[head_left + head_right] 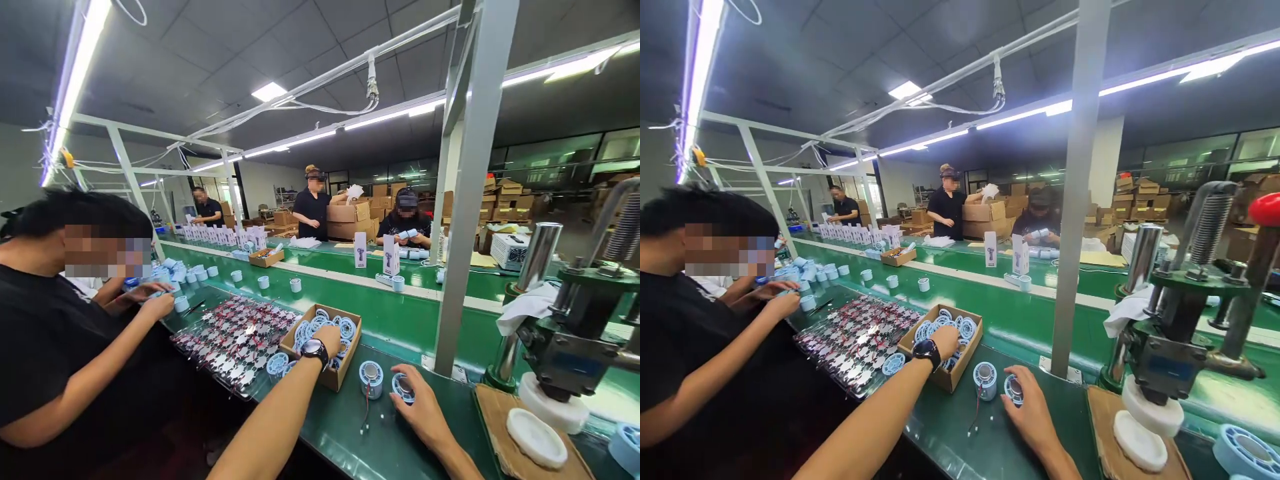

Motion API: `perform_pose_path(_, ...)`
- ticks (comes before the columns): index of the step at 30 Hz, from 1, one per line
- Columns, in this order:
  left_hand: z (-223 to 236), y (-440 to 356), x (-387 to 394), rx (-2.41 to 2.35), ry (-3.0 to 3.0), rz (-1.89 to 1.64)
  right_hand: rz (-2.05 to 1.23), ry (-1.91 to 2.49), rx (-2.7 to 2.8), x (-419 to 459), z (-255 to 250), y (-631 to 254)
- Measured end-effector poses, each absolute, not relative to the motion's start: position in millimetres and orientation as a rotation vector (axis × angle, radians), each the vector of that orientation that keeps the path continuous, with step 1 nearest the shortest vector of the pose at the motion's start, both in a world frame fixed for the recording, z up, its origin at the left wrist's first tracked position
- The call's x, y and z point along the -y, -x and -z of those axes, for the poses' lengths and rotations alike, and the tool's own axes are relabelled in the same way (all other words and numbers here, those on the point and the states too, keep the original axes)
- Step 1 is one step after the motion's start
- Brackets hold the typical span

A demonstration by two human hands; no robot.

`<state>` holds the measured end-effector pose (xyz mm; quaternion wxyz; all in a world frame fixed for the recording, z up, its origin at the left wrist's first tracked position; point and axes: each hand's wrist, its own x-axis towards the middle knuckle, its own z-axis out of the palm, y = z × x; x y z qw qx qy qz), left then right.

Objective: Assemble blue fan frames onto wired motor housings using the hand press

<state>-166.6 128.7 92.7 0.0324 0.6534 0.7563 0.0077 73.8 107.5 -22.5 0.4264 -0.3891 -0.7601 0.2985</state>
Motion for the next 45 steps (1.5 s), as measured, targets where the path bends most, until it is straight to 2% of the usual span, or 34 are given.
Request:
perform_pose_path(6, -99, 158, -138, -2.478, -1.883, 0.031, -0.735, 1.008, 1.783, -117, 25, -78)
perform_pose_path(12, -124, 133, -109, -2.47, -2.12, -0.3, -0.774, 1.054, 1.729, -120, 21, -81)
perform_pose_path(14, -110, 104, -80, -2.283, -2.3, -0.378, -0.782, 1.082, 1.721, -120, 19, -80)
perform_pose_path(17, -66, 59, -27, -1.904, -2.505, -0.408, -0.786, 1.125, 1.725, -123, 12, -81)
perform_pose_path(21, -13, 33, 14, -1.657, -2.498, -0.623, -0.744, 1.196, 1.714, -124, -6, -101)
perform_pose_path(25, -5, 43, 10, -1.645, -2.335, -0.574, -0.688, 1.214, 1.7, -87, -21, -141)
perform_pose_path(29, -13, 54, -1, -1.55, -2.23, -0.463, -0.718, 1.257, 1.717, -27, 2, -170)
perform_pose_path(32, -15, 47, -4, -1.589, -2.088, -0.613, -0.767, 1.277, 1.748, 3, 30, -167)
perform_pose_path(35, -21, 32, -4, -1.565, -1.977, -0.747, -0.755, 1.232, 1.752, 9, 47, -154)
perform_pose_path(39, -29, 13, -2, -1.406, -2.167, -0.631, -0.764, 1.189, 1.747, 4, 51, -146)
perform_pose_path(45, -16, 4, 5, -1.45, -2.038, -0.763, -0.823, 1.165, 1.688, 5, 54, -149)
